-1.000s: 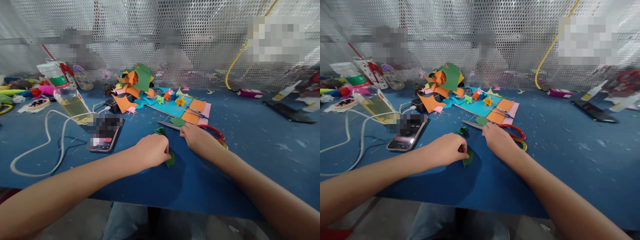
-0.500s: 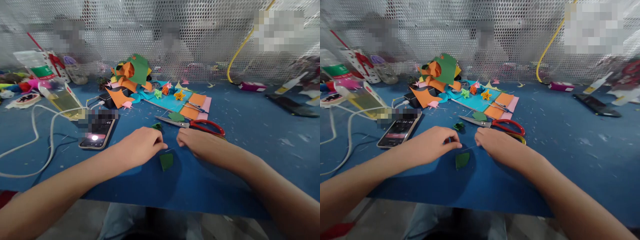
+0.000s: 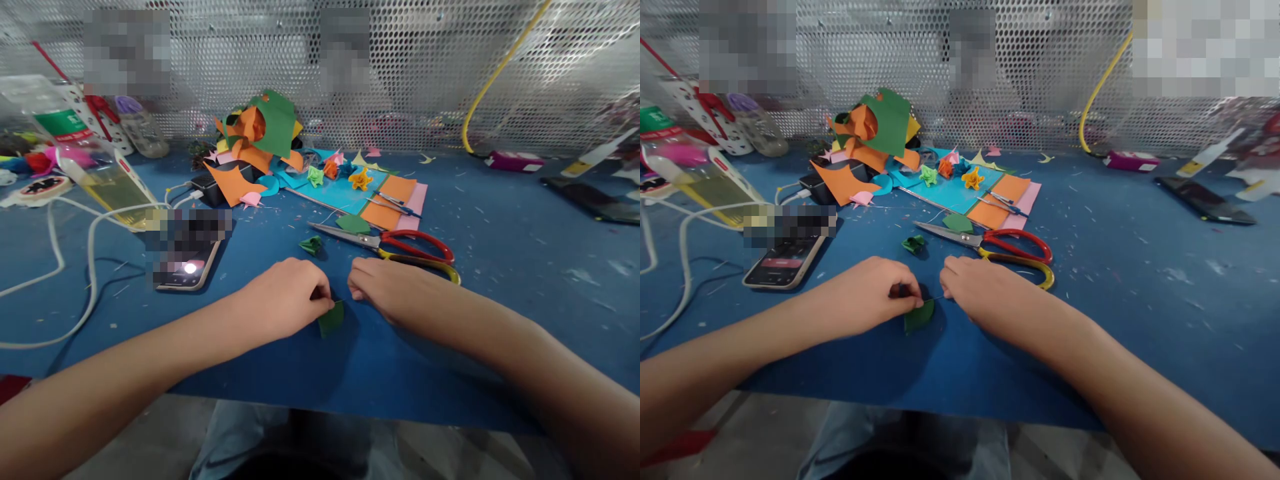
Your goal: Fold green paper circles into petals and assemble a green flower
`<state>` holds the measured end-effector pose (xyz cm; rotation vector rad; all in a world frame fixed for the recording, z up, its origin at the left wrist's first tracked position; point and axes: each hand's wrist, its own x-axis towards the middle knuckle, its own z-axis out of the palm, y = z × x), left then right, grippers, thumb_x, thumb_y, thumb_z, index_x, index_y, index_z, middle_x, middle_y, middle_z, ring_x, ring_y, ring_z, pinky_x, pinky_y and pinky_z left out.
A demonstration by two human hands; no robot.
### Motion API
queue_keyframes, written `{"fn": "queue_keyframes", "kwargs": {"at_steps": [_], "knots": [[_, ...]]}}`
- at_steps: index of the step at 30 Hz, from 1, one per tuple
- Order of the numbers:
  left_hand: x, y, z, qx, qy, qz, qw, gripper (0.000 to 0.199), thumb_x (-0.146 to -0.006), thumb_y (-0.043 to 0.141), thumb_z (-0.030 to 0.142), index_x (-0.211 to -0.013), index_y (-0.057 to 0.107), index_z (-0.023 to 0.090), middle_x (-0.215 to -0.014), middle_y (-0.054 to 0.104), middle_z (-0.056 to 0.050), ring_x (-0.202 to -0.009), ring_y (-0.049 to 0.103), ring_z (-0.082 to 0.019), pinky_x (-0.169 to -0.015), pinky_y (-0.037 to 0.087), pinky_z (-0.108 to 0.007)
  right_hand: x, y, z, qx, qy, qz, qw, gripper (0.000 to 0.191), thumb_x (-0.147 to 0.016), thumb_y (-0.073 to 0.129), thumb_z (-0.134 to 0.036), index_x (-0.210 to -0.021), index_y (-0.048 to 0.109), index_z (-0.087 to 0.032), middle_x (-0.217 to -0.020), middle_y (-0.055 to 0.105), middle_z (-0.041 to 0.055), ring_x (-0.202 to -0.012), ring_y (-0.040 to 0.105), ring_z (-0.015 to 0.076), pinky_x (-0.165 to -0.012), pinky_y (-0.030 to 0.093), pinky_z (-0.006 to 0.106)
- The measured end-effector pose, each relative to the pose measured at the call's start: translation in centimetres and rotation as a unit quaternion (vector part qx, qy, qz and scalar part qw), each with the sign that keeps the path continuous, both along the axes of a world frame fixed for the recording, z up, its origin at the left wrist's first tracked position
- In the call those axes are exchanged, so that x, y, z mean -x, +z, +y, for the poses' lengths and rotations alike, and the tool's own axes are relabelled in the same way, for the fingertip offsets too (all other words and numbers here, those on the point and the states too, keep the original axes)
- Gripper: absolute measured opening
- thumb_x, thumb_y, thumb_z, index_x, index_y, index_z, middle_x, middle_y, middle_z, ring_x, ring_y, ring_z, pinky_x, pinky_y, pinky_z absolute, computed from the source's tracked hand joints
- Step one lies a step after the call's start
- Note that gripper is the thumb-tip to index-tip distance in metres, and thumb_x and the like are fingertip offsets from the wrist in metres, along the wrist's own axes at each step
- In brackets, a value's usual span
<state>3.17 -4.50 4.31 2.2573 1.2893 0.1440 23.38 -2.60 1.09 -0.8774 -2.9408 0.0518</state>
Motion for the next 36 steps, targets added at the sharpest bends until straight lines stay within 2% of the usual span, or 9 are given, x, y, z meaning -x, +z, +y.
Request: {"fn": "queue_keyframes", "kwargs": {"at_steps": [7, 13, 17, 21, 30, 34, 36], "knots": [[0.0, -0.3, 0.3, 0.017, 0.01, -0.022, 1.0, 0.012, -0.072, 0.059, 0.023, -0.071, 0.07, 0.018, -0.058, 0.063, 0.0, -0.051, 0.056, -0.013, -0.05, 0.037, -0.024, 0.2, 0.1, -0.4, -0.002, 0.011, -0.001, 1.0, 0.018, -0.084, 0.041, -0.006, -0.074, 0.051, -0.017, -0.076, 0.054, 0.0032, -0.061, 0.048, 0.0129, -0.055, 0.03, 0.025], [0.0, -0.3, 0.5, 0.047, 0.024, -0.01, 0.999, 0.012, -0.071, 0.059, 0.024, -0.071, 0.07, 0.019, -0.059, 0.063, 0.0, -0.051, 0.053, -0.012, -0.048, 0.035, -0.023, 0.8, 1.4, -0.5, 0.048, -0.014, -0.037, 0.998, 0.018, -0.089, 0.041, -0.018, -0.08, 0.056, -0.017, -0.08, 0.055, 0.0056, -0.066, 0.052, 0.0155, -0.061, 0.038, 0.028], [0.2, -0.6, 1.0, 0.094, 0.02, -0.026, 0.995, 0.014, -0.07, 0.06, 0.027, -0.073, 0.07, 0.018, -0.062, 0.064, 0.0, -0.052, 0.054, -0.012, -0.048, 0.035, -0.022, 0.7, 2.1, -0.3, 0.106, -0.023, 0.011, 0.994, 0.014, -0.087, 0.046, -0.022, -0.084, 0.06, -0.018, -0.086, 0.057, 0.0058, -0.074, 0.055, 0.0174, -0.066, 0.043, 0.03], [0.3, -0.9, 1.4, 0.124, 0.021, -0.032, 0.992, 0.018, -0.068, 0.061, 0.031, -0.074, 0.069, 0.017, -0.061, 0.062, 0.0, -0.054, 0.053, -0.012, -0.047, 0.035, -0.021, 0.9, 2.2, -0.5, 0.14, -0.021, 0.063, 0.988, 0.014, -0.083, 0.05, -0.017, -0.09, 0.062, -0.019, -0.089, 0.06, 0.0061, -0.08, 0.057, 0.018, -0.072, 0.044, 0.03], [0.3, -0.4, 0.9, 0.106, 0.021, -0.044, 0.993, 0.017, -0.071, 0.059, 0.03, -0.072, 0.069, 0.017, -0.059, 0.059, 0.001, -0.052, 0.048, -0.011, -0.048, 0.032, -0.021, 1.6, 1.5, 0.0, 0.208, 0.014, 0.111, 0.972, 0.013, -0.086, 0.048, -0.019, -0.083, 0.06, -0.017, -0.085, 0.058, 0.004, -0.075, 0.056, 0.0138, -0.067, 0.042, 0.024], [0.8, -0.1, 1.0, 0.19, 0.042, -0.054, 0.979, 0.023, -0.075, 0.055, 0.033, -0.083, 0.07, 0.018, -0.059, 0.056, 0.001, -0.046, 0.046, -0.009, -0.044, 0.035, -0.02, 1.3, 1.4, 0.4, 0.225, 0.024, 0.103, 0.969, 0.015, -0.088, 0.045, -0.021, -0.085, 0.059, -0.016, -0.087, 0.057, 0.0041, -0.074, 0.055, 0.0131, -0.068, 0.041, 0.024], [0.8, 0.0, 1.1, 0.207, 0.052, -0.051, 0.976, 0.024, -0.075, 0.055, 0.034, -0.085, 0.069, 0.018, -0.059, 0.056, 0.001, -0.044, 0.045, -0.009, -0.042, 0.036, -0.02, 1.2, 1.4, 0.5, 0.229, 0.03, 0.098, 0.968, 0.015, -0.089, 0.045, -0.021, -0.086, 0.059, -0.016, -0.088, 0.057, 0.0045, -0.076, 0.055, 0.0132, -0.069, 0.041, 0.024]]}}
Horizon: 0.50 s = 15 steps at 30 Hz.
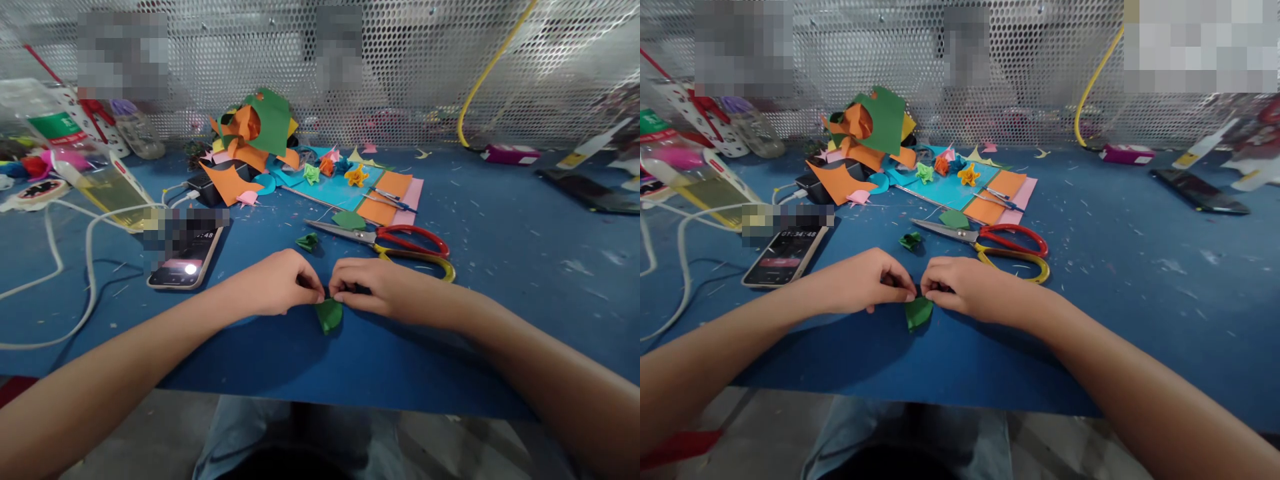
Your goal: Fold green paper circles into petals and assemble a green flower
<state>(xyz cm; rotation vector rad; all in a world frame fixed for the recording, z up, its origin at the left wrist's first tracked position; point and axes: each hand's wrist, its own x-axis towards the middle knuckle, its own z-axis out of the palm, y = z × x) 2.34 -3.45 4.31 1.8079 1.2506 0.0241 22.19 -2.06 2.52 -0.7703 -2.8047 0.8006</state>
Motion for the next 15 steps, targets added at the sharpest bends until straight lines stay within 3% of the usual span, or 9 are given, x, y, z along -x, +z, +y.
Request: {"fn": "queue_keyframes", "kwargs": {"at_steps": [15], "knots": [[-0.06, -0.1, -0.11, -0.072, -0.035, -0.003, 0.997, 0.016, -0.073, 0.061, 0.028, -0.081, 0.071, 0.018, -0.049, 0.055, 0.004, -0.043, 0.046, -0.007, -0.052, 0.036, -0.021, -0.63, 0.23, 0.77, 0.026, 0.048, 0.01, 0.998, 0.021, -0.091, 0.039, -0.022, -0.094, 0.059, -0.017, -0.095, 0.056, 0.0071, -0.087, 0.055, 0.0149, -0.078, 0.044, 0.027]]}}
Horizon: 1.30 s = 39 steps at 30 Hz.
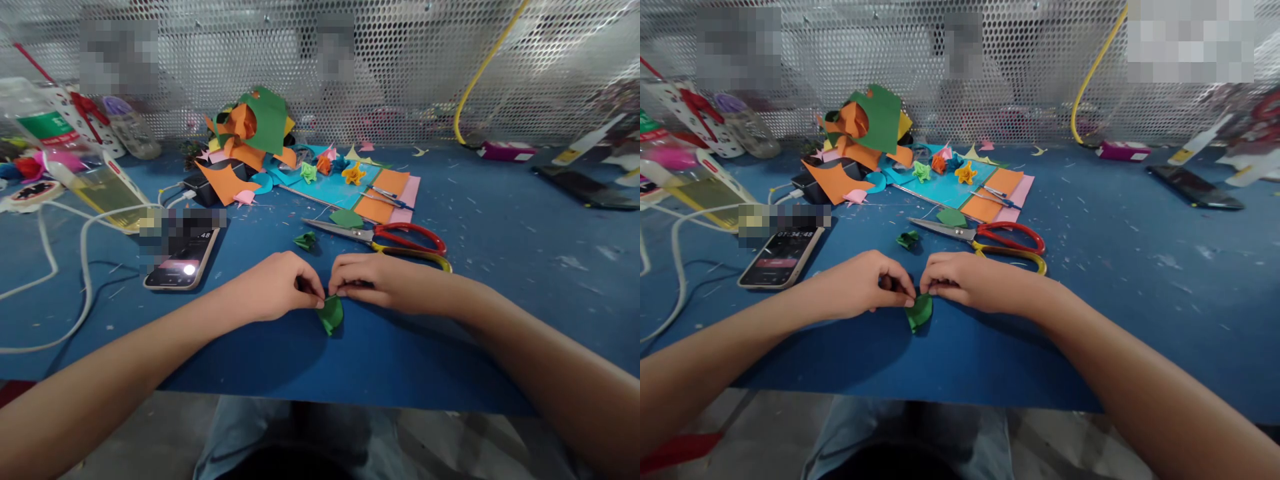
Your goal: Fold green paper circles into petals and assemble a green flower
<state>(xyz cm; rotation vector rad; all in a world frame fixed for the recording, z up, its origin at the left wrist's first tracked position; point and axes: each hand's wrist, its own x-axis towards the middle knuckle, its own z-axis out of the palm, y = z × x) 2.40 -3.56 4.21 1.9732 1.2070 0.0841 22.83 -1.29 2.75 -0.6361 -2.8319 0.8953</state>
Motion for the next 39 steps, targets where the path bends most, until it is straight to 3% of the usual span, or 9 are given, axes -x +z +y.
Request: {"fn": "queue_keyframes", "kwargs": {"at_steps": [10, 16, 21, 26, 39], "knots": [[-0.3, -0.2, -0.6, -0.079, -0.02, 0.018, 0.996, 0.014, -0.074, 0.058, 0.022, -0.079, 0.071, 0.021, -0.073, 0.067, 0.001, -0.063, 0.056, -0.012, -0.058, 0.038, -0.022, -0.3, -0.1, 0.0, -0.054, 0.02, -0.001, 0.998, 0.022, -0.09, 0.042, -0.016, -0.094, 0.064, -0.017, -0.095, 0.057, 0.0062, -0.08, 0.055, 0.0121, -0.072, 0.042, 0.023], [-0.3, -0.2, -0.8, -0.147, -0.076, 0.052, 0.985, 0.018, -0.077, 0.055, 0.017, -0.081, 0.071, 0.021, -0.084, 0.067, 0.0, -0.075, 0.059, -0.015, -0.067, 0.041, -0.025, -0.2, 0.8, -1.2, -0.127, 0.003, -0.091, 0.988, 0.023, -0.089, 0.043, -0.013, -0.092, 0.066, -0.019, -0.09, 0.056, 0.0053, -0.075, 0.056, 0.0136, -0.066, 0.043, 0.025], [-0.4, -0.3, -0.8, -0.134, -0.066, 0.057, 0.987, 0.016, -0.077, 0.054, 0.018, -0.08, 0.07, 0.022, -0.084, 0.067, 0.002, -0.074, 0.059, -0.014, -0.066, 0.041, -0.026, -0.5, 0.4, -0.5, -0.067, -0.038, -0.028, 0.997, 0.019, -0.085, 0.053, -0.02, -0.096, 0.068, -0.022, -0.094, 0.058, 0.0037, -0.079, 0.057, 0.0133, -0.073, 0.044, 0.026], [-0.3, -0.4, -0.7, -0.127, -0.06, 0.049, 0.989, 0.02, -0.079, 0.053, 0.022, -0.091, 0.069, 0.025, -0.08, 0.067, 0.002, -0.07, 0.057, -0.014, -0.062, 0.04, -0.025, -0.8, -0.5, 0.7, 0.003, -0.05, 0.01, 0.999, 0.017, -0.085, 0.054, -0.023, -0.092, 0.068, -0.019, -0.091, 0.06, 0.0038, -0.075, 0.058, 0.0115, -0.07, 0.044, 0.023], [0.1, -0.3, -0.4, -0.137, -0.122, 0.038, 0.982, 0.026, -0.082, 0.05, 0.02, -0.101, 0.068, 0.023, -0.094, 0.066, -0.002, -0.082, 0.06, -0.015, -0.069, 0.043, -0.025, -1.2, -0.5, 1.0, -0.01, 0.008, 0.013, 1.0, 0.022, -0.091, 0.043, -0.02, -0.097, 0.064, -0.018, -0.095, 0.055, 0.0051, -0.082, 0.055, 0.0116, -0.075, 0.041, 0.023]]}}
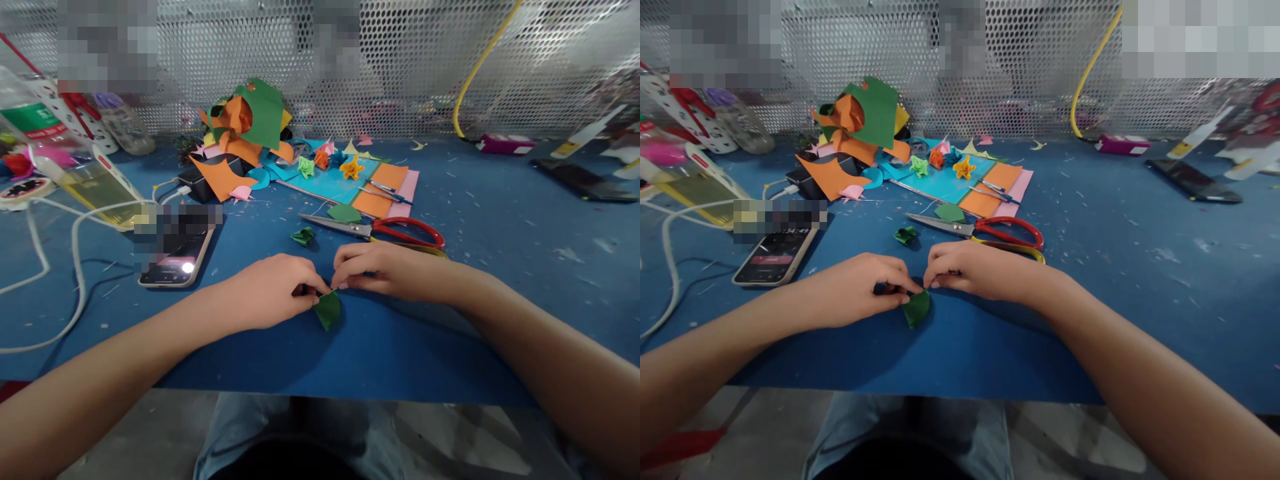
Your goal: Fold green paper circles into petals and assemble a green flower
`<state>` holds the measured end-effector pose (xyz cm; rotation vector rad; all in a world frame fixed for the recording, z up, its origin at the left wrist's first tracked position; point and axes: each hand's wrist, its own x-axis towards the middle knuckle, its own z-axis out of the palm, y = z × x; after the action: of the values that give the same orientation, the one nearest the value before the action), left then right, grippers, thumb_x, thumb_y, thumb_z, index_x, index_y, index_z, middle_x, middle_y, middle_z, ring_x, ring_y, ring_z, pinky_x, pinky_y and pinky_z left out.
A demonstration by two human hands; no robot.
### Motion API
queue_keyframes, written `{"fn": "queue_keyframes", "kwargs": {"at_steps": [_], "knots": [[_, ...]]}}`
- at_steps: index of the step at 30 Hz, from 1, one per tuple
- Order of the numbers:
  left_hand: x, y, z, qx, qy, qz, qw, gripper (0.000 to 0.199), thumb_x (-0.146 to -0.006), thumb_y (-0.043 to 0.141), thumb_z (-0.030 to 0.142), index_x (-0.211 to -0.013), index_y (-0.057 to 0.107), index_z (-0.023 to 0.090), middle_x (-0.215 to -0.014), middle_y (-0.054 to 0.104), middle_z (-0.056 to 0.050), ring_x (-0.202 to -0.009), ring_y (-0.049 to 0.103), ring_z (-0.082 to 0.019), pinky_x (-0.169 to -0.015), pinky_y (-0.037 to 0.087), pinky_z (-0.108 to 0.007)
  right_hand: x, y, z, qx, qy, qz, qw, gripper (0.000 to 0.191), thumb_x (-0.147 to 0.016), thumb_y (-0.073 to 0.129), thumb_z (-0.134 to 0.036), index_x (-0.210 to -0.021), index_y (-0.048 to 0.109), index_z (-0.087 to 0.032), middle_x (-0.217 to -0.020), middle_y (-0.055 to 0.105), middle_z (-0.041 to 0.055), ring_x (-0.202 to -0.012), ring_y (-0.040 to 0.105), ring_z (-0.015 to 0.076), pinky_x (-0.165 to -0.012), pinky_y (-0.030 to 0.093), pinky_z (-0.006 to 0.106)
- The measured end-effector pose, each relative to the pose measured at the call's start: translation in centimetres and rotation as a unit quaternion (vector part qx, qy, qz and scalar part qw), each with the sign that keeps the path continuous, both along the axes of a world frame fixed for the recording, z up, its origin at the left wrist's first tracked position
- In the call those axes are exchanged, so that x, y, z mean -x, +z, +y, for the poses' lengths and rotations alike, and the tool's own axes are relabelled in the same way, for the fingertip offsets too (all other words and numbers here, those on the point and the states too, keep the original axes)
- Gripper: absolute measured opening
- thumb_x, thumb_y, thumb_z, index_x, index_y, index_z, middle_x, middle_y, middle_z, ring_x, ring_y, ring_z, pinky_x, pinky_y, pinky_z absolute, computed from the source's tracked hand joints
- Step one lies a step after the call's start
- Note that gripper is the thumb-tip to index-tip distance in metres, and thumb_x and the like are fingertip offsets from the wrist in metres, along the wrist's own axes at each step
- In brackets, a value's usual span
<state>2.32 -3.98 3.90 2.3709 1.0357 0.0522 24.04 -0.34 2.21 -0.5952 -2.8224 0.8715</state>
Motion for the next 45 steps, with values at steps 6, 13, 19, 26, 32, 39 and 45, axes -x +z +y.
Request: {"fn": "queue_keyframes", "kwargs": {"at_steps": [6, 13, 19, 26, 32, 39, 45], "knots": [[0.0, 0.3, 0.0, 0.008, -0.005, 0.002, 1.0, 0.027, -0.082, 0.049, 0.018, -0.103, 0.067, 0.022, -0.092, 0.065, -0.003, -0.077, 0.059, -0.014, -0.066, 0.042, -0.023, 0.0, 0.2, -0.1, -0.009, 0.004, -0.001, 1.0, 0.024, -0.091, 0.041, -0.021, -0.098, 0.064, -0.019, -0.095, 0.054, 0.0051, -0.081, 0.054, 0.0117, -0.076, 0.042, 0.024], [-0.2, 0.3, -0.3, -0.013, 0.007, 0.018, 1.0, 0.026, -0.082, 0.051, 0.019, -0.101, 0.068, 0.026, -0.091, 0.065, -0.001, -0.074, 0.058, -0.014, -0.065, 0.042, -0.024, 0.0, 0.3, -0.1, -0.024, 0.003, 0.0, 1.0, 0.025, -0.092, 0.04, -0.02, -0.099, 0.064, -0.018, -0.094, 0.054, 0.0047, -0.08, 0.054, 0.0112, -0.076, 0.041, 0.023], [-0.3, 0.1, -0.4, -0.022, 0.005, 0.013, 1.0, 0.025, -0.081, 0.05, 0.016, -0.096, 0.07, 0.022, -0.097, 0.065, -0.001, -0.082, 0.061, -0.015, -0.074, 0.044, -0.025, 0.0, 0.0, -0.1, -0.049, 0.006, 0.003, 0.999, 0.026, -0.091, 0.041, -0.018, -0.099, 0.066, -0.02, -0.092, 0.055, 0.0045, -0.076, 0.055, 0.0105, -0.072, 0.042, 0.022], [-0.5, 0.4, -0.9, -0.088, -0.031, 0.074, 0.993, 0.027, -0.083, 0.047, 0.016, -0.094, 0.07, 0.024, -0.097, 0.066, 0.0, -0.08, 0.062, -0.017, -0.064, 0.042, -0.026, 0.2, 0.5, -0.7, -0.132, 0.025, -0.033, 0.99, 0.032, -0.09, 0.038, -0.013, -0.094, 0.069, -0.02, -0.091, 0.058, 0.006, -0.076, 0.056, 0.0114, -0.067, 0.043, 0.024], [-0.8, 0.6, -1.1, -0.078, -0.003, 0.062, 0.995, 0.024, -0.078, 0.05, 0.014, -0.087, 0.071, 0.02, -0.091, 0.066, -0.002, -0.077, 0.061, -0.016, -0.066, 0.042, -0.025, 0.6, 1.1, -1.2, -0.152, 0.005, -0.049, 0.987, 0.029, -0.087, 0.042, -0.01, -0.089, 0.07, -0.018, -0.088, 0.059, 0.0056, -0.073, 0.056, 0.0113, -0.064, 0.043, 0.022], [-0.9, 0.4, -1.2, -0.087, 0.035, 0.061, 0.994, 0.017, -0.075, 0.053, 0.017, -0.08, 0.068, 0.018, -0.082, 0.063, -0.002, -0.067, 0.057, -0.014, -0.059, 0.039, -0.025, 0.7, 1.0, -1.3, -0.167, -0.005, -0.049, 0.985, 0.026, -0.086, 0.046, -0.01, -0.085, 0.071, -0.018, -0.087, 0.06, 0.0053, -0.069, 0.056, 0.0107, -0.061, 0.042, 0.022], [-1.3, 0.9, -1.6, -0.109, -0.005, 0.12, 0.987, 0.021, -0.078, 0.049, 0.013, -0.078, 0.069, 0.018, -0.084, 0.065, -0.003, -0.078, 0.062, -0.017, -0.059, 0.039, -0.024, 0.8, 0.9, -1.5, -0.176, -0.004, -0.041, 0.984, 0.028, -0.086, 0.045, -0.008, -0.084, 0.071, -0.017, -0.084, 0.061, 0.005, -0.066, 0.056, 0.0109, -0.06, 0.042, 0.022]]}}
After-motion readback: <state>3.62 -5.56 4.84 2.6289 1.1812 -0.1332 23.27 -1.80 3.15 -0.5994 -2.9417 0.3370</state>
